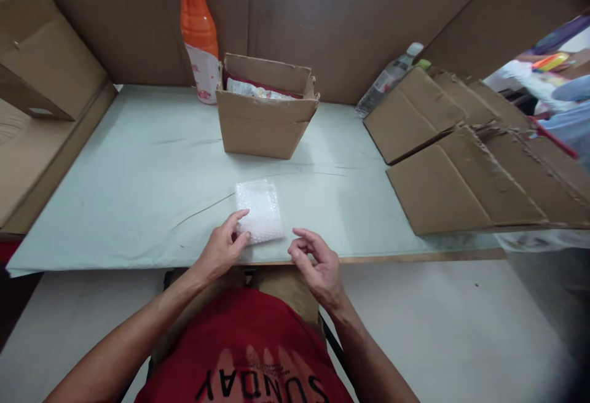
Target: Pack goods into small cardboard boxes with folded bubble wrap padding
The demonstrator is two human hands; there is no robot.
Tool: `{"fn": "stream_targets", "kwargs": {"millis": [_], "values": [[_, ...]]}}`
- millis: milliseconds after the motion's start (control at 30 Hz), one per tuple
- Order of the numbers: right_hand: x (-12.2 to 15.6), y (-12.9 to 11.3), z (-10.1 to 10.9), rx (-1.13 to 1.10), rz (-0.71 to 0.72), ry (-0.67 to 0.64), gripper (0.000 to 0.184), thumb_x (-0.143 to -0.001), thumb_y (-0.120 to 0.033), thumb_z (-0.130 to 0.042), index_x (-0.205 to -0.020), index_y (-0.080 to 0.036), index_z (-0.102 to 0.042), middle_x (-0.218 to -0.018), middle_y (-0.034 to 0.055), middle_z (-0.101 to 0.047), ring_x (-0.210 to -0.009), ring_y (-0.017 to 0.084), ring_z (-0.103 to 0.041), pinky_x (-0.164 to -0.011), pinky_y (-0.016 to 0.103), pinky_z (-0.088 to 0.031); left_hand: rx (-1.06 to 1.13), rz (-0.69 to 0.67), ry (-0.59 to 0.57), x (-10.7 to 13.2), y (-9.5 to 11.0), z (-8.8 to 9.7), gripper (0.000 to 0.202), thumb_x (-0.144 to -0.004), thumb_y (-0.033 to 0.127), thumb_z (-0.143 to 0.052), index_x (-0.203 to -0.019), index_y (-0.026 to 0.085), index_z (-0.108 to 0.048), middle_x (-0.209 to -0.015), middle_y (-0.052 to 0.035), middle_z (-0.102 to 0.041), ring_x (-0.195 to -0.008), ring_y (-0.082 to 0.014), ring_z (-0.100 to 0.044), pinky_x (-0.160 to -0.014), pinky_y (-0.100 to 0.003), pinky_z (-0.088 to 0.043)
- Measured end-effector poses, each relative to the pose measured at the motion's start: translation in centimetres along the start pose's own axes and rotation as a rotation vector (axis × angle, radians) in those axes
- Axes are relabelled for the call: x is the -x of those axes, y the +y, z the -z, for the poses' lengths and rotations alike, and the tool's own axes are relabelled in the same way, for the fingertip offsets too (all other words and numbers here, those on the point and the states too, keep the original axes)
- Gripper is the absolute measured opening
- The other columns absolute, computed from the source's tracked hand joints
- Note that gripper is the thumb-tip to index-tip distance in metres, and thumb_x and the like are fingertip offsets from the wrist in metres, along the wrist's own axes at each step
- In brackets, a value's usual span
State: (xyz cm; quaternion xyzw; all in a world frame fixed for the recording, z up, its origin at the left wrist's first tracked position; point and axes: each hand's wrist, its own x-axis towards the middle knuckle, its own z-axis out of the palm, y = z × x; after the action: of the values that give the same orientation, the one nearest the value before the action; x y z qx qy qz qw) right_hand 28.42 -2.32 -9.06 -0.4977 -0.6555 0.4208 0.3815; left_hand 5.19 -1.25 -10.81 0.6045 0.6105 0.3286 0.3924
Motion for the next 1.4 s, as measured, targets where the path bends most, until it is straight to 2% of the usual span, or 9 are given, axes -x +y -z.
{"fn": "stream_targets", "kwargs": {"millis": [200,367,467,600,700,867,1000,1100,1400], "values": [[-2.8,0.8,-2.2,0.657,0.521,-0.272,0.047,-0.089,-0.011,-0.054,-0.134,-0.022,-0.063,-0.140,0.0133,-0.063,-0.136,0.032,-0.051,-0.105,0.050,-0.045,0.001,0.016,0.027,-1.2,0.3,-0.2,0.054,-0.089,0.032,-0.051,-0.140,0.013,-0.054,-0.063,0.0063,-0.050,-0.056,-0.0128,-0.046,-0.059,-0.026,-0.040],[-4.9,1.4,-2.5,0.751,0.513,-0.303,0.035,-0.095,-0.010,-0.050,-0.122,-0.021,-0.069,-0.119,0.0115,-0.073,-0.112,0.028,-0.063,-0.096,0.045,-0.044,-0.228,-0.312,0.197,0.9,-0.4,-0.1,0.049,-0.089,0.030,-0.058,-0.137,0.018,-0.056,-0.128,-0.0139,-0.065,-0.116,-0.0266,-0.061,-0.099,-0.042,-0.049],[-4.4,0.9,-1.8,0.619,0.438,-0.361,0.031,-0.099,-0.016,-0.047,-0.121,-0.021,-0.069,-0.108,0.0091,-0.076,-0.101,0.024,-0.066,-0.093,0.041,-0.046,-0.298,-0.488,0.107,2.4,-0.8,0.3,0.046,-0.091,0.021,-0.054,-0.137,0.021,-0.057,-0.134,-0.0133,-0.065,-0.127,-0.0283,-0.057,-0.109,-0.047,-0.045],[-3.8,0.5,-1.4,0.484,0.275,-0.323,0.032,-0.101,-0.025,-0.047,-0.126,-0.024,-0.067,-0.118,0.0064,-0.075,-0.108,0.023,-0.067,-0.095,0.038,-0.049,-0.254,-0.324,0.034,1.6,-1.0,0.2,0.045,-0.094,0.022,-0.048,-0.139,0.020,-0.055,-0.117,-0.0103,-0.072,-0.102,-0.0234,-0.066,-0.094,-0.039,-0.053],[-3.7,0.3,-1.6,0.633,0.355,-0.176,0.031,-0.097,-0.026,-0.056,-0.125,-0.021,-0.067,-0.127,0.0128,-0.069,-0.116,0.030,-0.060,-0.097,0.045,-0.047,-0.327,-0.242,0.112,-0.5,-0.9,-0.3,0.043,-0.093,0.024,-0.050,-0.134,0.017,-0.058,-0.117,-0.0126,-0.070,-0.105,-0.0263,-0.064,-0.096,-0.042,-0.051],[-4.4,0.8,-2.3,0.753,0.418,-0.274,0.032,-0.092,-0.019,-0.062,-0.124,-0.020,-0.066,-0.126,0.0140,-0.068,-0.113,0.030,-0.060,-0.094,0.046,-0.048,-0.204,-0.080,0.230,-1.3,-0.8,-0.6,0.044,-0.090,0.033,-0.057,-0.131,0.017,-0.058,-0.111,-0.0119,-0.065,-0.099,-0.0250,-0.063,-0.091,-0.042,-0.053],[-5.2,1.5,-3.0,0.424,0.223,-0.139,0.029,-0.096,-0.022,-0.057,-0.123,-0.021,-0.067,-0.121,0.0110,-0.072,-0.110,0.025,-0.065,-0.097,0.041,-0.051,0.360,0.095,0.224,0.4,-0.4,-1.1,0.072,-0.086,0.041,-0.063,-0.148,0.017,-0.037,-0.128,-0.0145,-0.059,-0.110,-0.0236,-0.063,-0.097,-0.040,-0.051],[-4.9,1.5,-3.4,0.146,0.108,-0.218,0.028,-0.094,-0.029,-0.061,-0.119,-0.020,-0.069,-0.117,0.0088,-0.074,-0.105,0.023,-0.067,-0.095,0.036,-0.052,0.667,0.165,0.158,0.8,0.1,-1.6,0.090,-0.080,0.039,-0.070,-0.155,0.017,-0.024,-0.123,-0.0116,-0.061,-0.114,-0.0231,-0.062,-0.103,-0.039,-0.047],[-5.4,0.9,-1.0,-0.183,-0.077,-0.454,0.028,-0.089,-0.036,-0.065,-0.111,-0.020,-0.074,-0.104,0.0061,-0.074,-0.095,0.022,-0.067,-0.085,0.033,-0.053,0.829,0.162,0.011,-0.3,1.0,-1.3,0.094,-0.074,0.033,-0.080,-0.153,0.021,-0.031,-0.107,-0.0038,-0.059,-0.092,-0.0164,-0.059,-0.084,-0.028,-0.049]]}}
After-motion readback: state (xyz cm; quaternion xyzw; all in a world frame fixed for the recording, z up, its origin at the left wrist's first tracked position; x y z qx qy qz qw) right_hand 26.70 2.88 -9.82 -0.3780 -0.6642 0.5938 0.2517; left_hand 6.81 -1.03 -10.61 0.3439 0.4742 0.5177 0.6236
